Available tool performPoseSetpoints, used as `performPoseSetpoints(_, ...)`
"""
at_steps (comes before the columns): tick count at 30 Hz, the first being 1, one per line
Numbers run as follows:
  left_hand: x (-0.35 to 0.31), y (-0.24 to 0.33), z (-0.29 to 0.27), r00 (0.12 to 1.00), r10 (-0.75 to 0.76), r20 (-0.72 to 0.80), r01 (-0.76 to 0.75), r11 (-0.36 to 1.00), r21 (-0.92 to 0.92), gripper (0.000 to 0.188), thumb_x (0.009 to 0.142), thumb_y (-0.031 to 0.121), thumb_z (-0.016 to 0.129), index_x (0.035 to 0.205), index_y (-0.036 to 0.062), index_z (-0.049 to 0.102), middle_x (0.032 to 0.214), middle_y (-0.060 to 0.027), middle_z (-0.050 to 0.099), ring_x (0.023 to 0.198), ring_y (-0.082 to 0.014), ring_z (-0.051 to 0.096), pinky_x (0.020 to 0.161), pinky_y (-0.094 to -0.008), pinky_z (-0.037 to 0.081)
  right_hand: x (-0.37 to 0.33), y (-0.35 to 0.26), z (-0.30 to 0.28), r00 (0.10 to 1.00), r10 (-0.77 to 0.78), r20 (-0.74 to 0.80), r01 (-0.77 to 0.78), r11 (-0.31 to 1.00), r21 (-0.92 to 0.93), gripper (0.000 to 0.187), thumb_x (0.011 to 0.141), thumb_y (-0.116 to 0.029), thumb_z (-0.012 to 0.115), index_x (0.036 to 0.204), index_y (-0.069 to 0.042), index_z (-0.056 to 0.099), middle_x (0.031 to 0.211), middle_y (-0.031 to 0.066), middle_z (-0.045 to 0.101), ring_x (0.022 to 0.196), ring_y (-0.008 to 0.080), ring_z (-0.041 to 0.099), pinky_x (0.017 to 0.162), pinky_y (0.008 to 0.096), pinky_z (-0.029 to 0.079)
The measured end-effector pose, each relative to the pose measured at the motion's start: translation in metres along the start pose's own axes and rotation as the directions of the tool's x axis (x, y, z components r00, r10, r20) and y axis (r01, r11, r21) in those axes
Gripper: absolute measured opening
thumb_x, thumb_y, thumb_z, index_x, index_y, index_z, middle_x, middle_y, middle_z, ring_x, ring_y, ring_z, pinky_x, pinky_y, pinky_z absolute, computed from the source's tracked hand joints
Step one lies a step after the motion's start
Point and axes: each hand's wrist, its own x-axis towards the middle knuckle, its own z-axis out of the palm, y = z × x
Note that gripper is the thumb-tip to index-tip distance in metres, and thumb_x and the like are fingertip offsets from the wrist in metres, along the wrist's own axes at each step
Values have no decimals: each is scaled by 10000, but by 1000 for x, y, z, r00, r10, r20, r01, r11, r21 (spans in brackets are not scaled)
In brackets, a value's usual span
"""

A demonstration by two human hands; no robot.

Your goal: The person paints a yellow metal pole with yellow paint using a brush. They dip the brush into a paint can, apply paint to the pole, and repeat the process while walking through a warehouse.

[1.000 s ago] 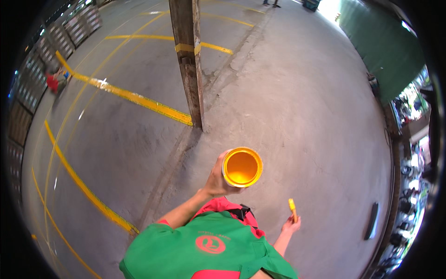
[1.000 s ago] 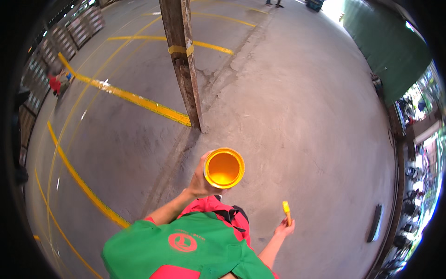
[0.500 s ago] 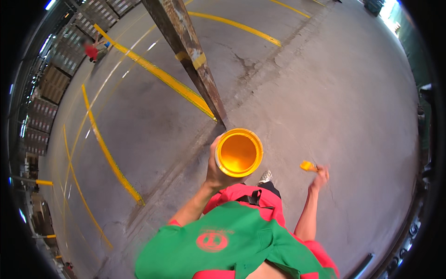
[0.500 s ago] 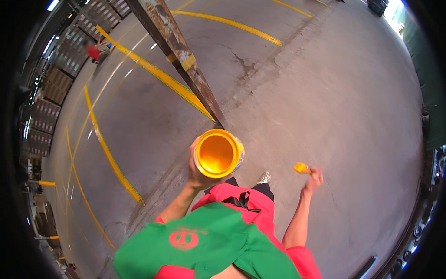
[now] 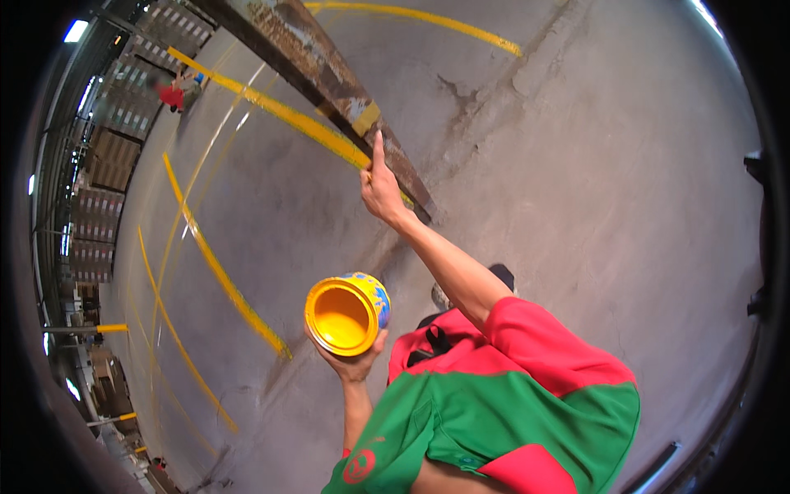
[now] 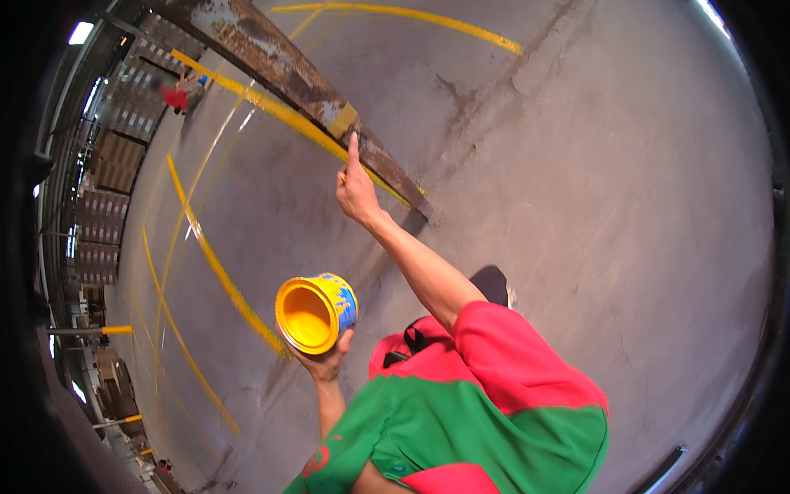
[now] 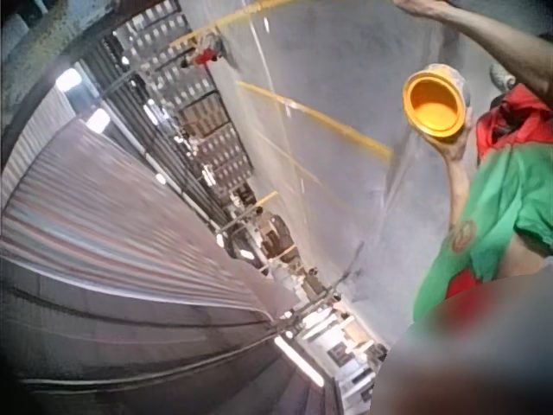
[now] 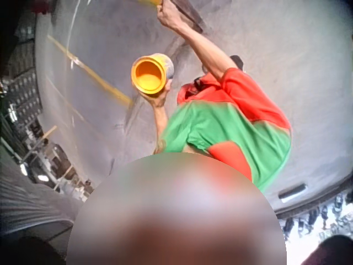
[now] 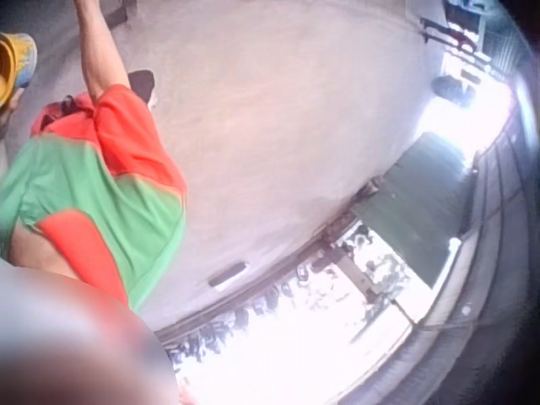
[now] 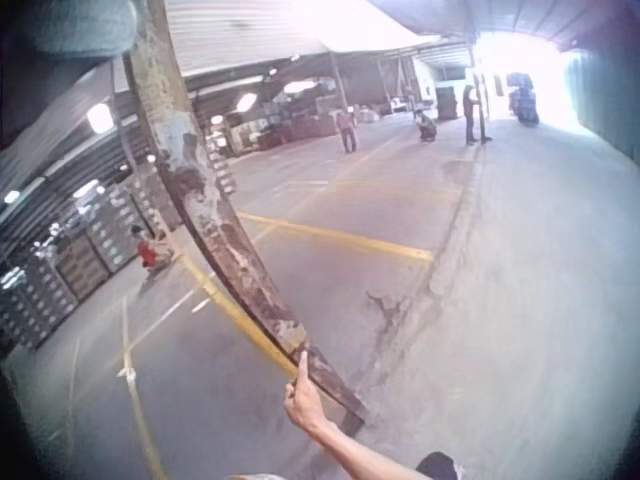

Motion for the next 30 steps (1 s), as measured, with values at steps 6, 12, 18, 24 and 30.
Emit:
performPoseSetpoints(6, 14, -19, -20, 998, -48, -44, 47, 998, -41, 1250, 549, 281, 974, 1534, 30, 247, 1447, -154, 474, 1325, -310, 508, 1156, -461, 381, 34, -5, 40, 992, 109, -56, -109, 994, -2, 995, 945, 15, 503, 1618, -171, -207, 812, 193, 660, 682, 318, 639, 746, 406, 536)
performPoseSetpoints(12, 24, -20, -22, 1000, 12, -27, -12, 1000, 16, 1230, 568, 313, 983, 1528, 17, 272, 1437, -152, 484, 1310, -300, 520, 1135, -452, 400, 27, -23, 22, 966, 227, 122, -252, 928, 273, 986, 970, -17, 485, 1607, -218, -241, 830, 158, 712, 597, 214, 648, 645, 370, 557)
performPoseSetpoints(18, 32, -13, -22, 998, 4, 67, -8, 998, 69, 1256, 560, 325, 989, 1528, 21, 249, 1439, -161, 474, 1311, -302, 516, 1137, -454, 396, 14, -25, -19, 974, 212, 82, -227, 923, 310, 910, 993, -50, 461, 1635, -246, -153, 941, 182, 737, 670, 213, 699, 697, 365, 592)
performPoseSetpoints(24, 33, -7, -20, 997, -15, 82, 15, 1000, 4, 1245, 557, 305, 988, 1519, 24, 250, 1422, -154, 482, 1306, -297, 517, 1142, -454, 391, 25, -27, 19, 989, 150, -13, -145, 972, 187, 992, 917, 24, 481, 1629, -200, -173, 735, 252, 674, 648, 409, 664, 748, 437, 557)
performPoseSetpoints(30, 40, 5, -16, 995, -8, 98, 6, 1000, 25, 1209, 547, 282, 993, 1498, 18, 295, 1393, -149, 495, 1285, -288, 527, 1124, -445, 404, 21, -29, -20, 961, 223, 162, -250, 952, 174, 1009, 890, 51, 487, 1640, -241, -121, 790, 269, 705, 682, 321, 719, 762, 454, 595)
